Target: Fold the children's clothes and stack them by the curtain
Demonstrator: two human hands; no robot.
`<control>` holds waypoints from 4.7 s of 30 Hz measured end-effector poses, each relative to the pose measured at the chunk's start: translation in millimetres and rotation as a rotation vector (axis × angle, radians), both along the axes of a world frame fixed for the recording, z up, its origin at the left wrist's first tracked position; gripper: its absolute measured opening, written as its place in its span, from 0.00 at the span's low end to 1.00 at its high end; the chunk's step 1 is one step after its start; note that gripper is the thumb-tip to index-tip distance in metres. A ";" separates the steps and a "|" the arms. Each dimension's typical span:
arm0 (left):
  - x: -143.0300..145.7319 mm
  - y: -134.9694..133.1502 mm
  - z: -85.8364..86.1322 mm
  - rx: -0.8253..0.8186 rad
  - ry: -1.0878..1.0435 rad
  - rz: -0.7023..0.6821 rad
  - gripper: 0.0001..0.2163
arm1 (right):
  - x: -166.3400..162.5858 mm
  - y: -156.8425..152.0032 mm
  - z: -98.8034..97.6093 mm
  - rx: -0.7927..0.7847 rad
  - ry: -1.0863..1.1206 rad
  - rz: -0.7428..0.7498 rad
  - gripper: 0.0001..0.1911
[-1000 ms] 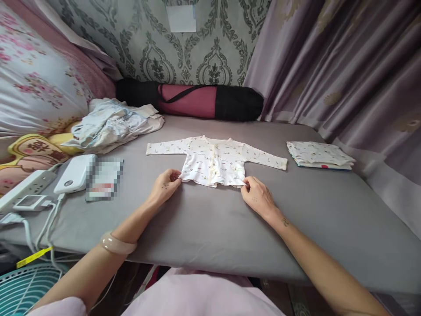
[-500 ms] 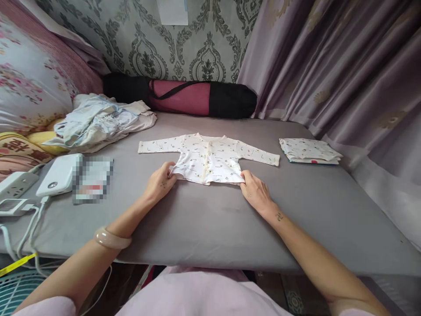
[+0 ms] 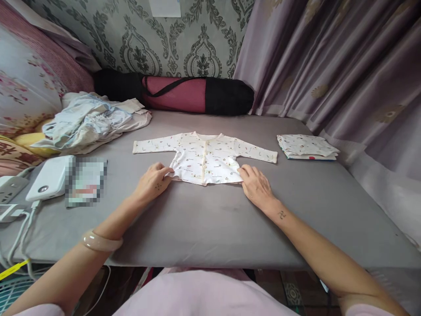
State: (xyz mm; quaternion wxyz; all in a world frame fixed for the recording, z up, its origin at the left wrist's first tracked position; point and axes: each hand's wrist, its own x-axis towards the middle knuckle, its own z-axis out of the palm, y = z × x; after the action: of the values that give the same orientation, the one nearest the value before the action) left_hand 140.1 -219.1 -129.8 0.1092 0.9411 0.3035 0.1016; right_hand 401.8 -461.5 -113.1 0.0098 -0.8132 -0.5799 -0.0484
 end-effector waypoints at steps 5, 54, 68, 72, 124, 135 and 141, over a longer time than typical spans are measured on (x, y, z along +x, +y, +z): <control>-6.8 5.9 -2.2 -0.037 -0.047 -0.315 0.21 | 10.3 -3.4 -8.6 0.048 0.181 0.287 0.29; 133.0 -107.2 22.2 -0.289 -0.174 -0.582 0.11 | 45.6 75.5 0.4 0.055 0.180 -0.096 0.15; 78.5 -34.2 20.4 -0.560 -0.283 -0.012 0.09 | -31.0 84.2 -2.1 0.027 0.715 0.250 0.05; 76.1 -38.1 22.2 -0.526 -0.201 -0.099 0.05 | -21.9 85.2 -12.3 0.163 1.114 0.083 0.11; 77.1 -43.7 10.4 -0.234 -0.126 -0.228 0.15 | -59.4 78.7 -22.6 -0.020 0.434 0.183 0.33; 85.4 -54.6 -21.0 -0.116 0.092 -0.340 0.24 | -22.9 75.4 -24.1 -0.057 0.368 -0.077 0.36; 86.5 -52.4 -20.4 -0.126 0.142 -0.287 0.26 | -27.0 76.0 -32.9 -0.045 0.336 -0.193 0.37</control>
State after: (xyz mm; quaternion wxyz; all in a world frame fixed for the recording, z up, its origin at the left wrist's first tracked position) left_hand 226.6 -271.4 -150.2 0.1594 0.9709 0.1789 -0.0011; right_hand 374.9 -385.5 -145.9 0.0837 -0.8618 -0.4902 0.1002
